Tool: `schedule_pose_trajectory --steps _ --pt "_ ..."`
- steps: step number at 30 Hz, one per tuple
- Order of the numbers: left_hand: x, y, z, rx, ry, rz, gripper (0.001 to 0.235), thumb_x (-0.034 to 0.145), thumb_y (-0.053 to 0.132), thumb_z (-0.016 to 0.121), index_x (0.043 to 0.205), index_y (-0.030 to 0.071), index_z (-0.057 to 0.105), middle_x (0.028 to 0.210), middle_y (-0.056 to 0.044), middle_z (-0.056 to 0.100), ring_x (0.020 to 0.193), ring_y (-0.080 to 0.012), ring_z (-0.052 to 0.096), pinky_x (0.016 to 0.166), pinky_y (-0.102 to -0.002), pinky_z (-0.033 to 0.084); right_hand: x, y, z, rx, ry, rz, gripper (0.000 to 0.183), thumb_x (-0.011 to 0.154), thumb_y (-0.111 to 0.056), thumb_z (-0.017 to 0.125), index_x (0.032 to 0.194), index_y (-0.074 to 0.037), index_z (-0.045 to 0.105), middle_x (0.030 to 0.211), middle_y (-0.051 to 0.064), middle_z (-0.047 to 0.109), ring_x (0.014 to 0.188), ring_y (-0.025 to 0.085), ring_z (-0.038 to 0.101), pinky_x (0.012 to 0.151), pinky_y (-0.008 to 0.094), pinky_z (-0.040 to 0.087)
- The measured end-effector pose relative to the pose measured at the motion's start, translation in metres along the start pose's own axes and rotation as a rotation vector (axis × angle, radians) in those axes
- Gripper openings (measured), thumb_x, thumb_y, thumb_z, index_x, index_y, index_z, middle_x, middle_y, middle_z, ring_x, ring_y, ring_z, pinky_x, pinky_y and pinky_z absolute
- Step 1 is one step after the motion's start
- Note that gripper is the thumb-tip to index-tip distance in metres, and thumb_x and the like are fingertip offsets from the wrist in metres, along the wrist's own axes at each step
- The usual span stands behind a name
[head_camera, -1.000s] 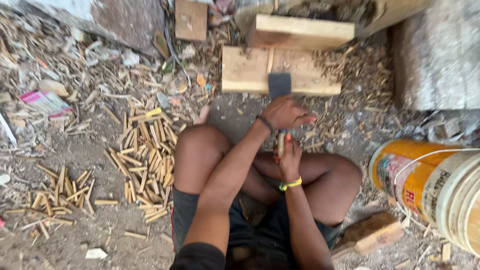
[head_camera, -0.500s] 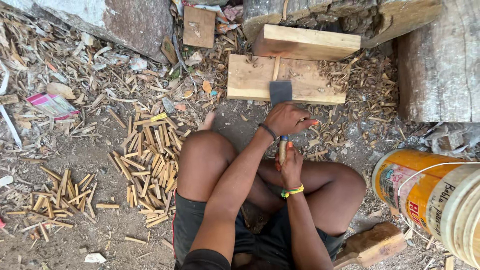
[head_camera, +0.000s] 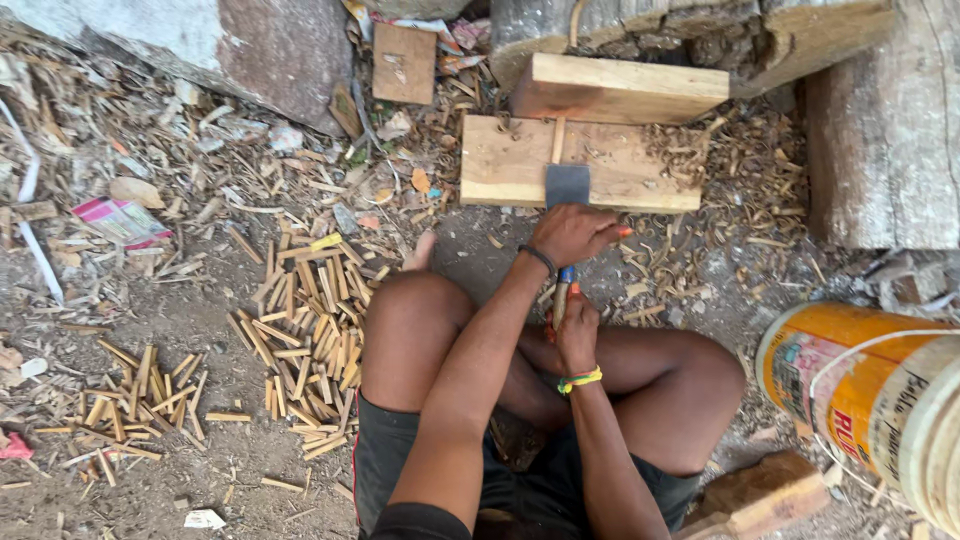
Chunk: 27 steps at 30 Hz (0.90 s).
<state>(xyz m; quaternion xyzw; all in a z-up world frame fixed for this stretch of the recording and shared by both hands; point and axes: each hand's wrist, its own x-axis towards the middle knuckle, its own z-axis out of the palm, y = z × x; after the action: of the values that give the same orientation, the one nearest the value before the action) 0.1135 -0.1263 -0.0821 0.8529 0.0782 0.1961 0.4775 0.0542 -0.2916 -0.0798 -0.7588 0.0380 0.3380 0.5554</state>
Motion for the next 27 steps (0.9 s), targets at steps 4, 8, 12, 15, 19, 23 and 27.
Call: schedule_pose_trajectory --steps 4,8,12,15,19,23,27 --pt "0.006 -0.015 0.009 0.073 0.008 0.015 0.040 0.099 0.051 0.056 0.102 0.018 0.077 0.073 -0.014 0.072 0.064 -0.0334 0.071 0.063 -0.048 0.057 0.001 -0.003 0.001 -0.029 0.003 0.000 0.046 0.107 -0.039 0.036 0.085 -0.004 0.057 0.061 0.007 0.055 0.040 0.014 0.046 0.036 0.030 0.036" --pt "0.009 -0.016 0.005 0.061 -0.018 0.010 0.041 0.101 0.049 0.055 0.089 0.013 0.072 0.073 -0.013 0.072 0.068 -0.0355 0.071 0.063 -0.050 0.055 0.005 -0.010 0.009 0.015 0.022 0.029 0.044 0.107 -0.039 0.037 0.086 -0.005 0.056 0.060 0.006 0.054 0.039 0.014 0.044 0.036 0.030 0.035" --pt "0.021 -0.025 0.006 0.070 -0.011 0.026 0.041 0.100 0.049 0.055 0.088 0.014 0.072 0.076 -0.013 0.073 0.070 -0.0355 0.071 0.064 -0.050 0.055 0.014 -0.023 0.019 0.046 0.006 0.028 0.048 0.108 -0.041 0.036 0.084 -0.005 0.057 0.059 0.006 0.054 0.038 0.014 0.043 0.035 0.030 0.034" --pt "0.057 -0.055 0.015 0.062 -0.133 -0.055 0.040 0.102 0.048 0.051 0.091 0.016 0.072 0.079 -0.013 0.074 0.071 -0.0292 0.073 0.066 -0.046 0.057 0.032 -0.026 0.033 0.047 0.017 0.035 0.050 0.107 -0.047 0.038 0.084 -0.006 0.057 0.058 0.005 0.054 0.038 0.014 0.046 0.034 0.030 0.035" --pt "0.081 -0.074 0.022 0.087 0.086 0.061 0.037 0.096 0.054 0.056 0.097 0.024 0.079 0.085 -0.015 0.078 0.076 -0.0321 0.074 0.071 -0.049 0.058 0.079 -0.031 0.045 -0.001 -0.058 -0.127 0.058 0.109 -0.054 0.039 0.081 -0.006 0.056 0.056 0.005 0.054 0.039 0.014 0.049 0.036 0.030 0.038" --pt "0.065 -0.049 0.019 0.117 -0.144 -0.061 0.032 0.101 0.042 0.053 0.098 0.017 0.073 0.085 -0.012 0.075 0.075 -0.0301 0.074 0.065 -0.045 0.057 0.050 0.006 0.012 0.026 -0.065 -0.085 0.058 0.111 -0.056 0.041 0.083 -0.007 0.054 0.059 0.005 0.053 0.041 0.013 0.047 0.037 0.028 0.037" --pt "0.054 -0.028 -0.018 0.129 0.062 0.011 0.029 0.101 0.040 0.063 0.091 0.014 0.073 0.080 -0.010 0.074 0.074 -0.0309 0.072 0.067 -0.046 0.057 0.069 -0.019 0.019 0.149 -0.037 0.042 0.054 0.107 -0.056 0.040 0.088 -0.008 0.057 0.061 0.004 0.054 0.041 0.012 0.047 0.036 0.026 0.033"
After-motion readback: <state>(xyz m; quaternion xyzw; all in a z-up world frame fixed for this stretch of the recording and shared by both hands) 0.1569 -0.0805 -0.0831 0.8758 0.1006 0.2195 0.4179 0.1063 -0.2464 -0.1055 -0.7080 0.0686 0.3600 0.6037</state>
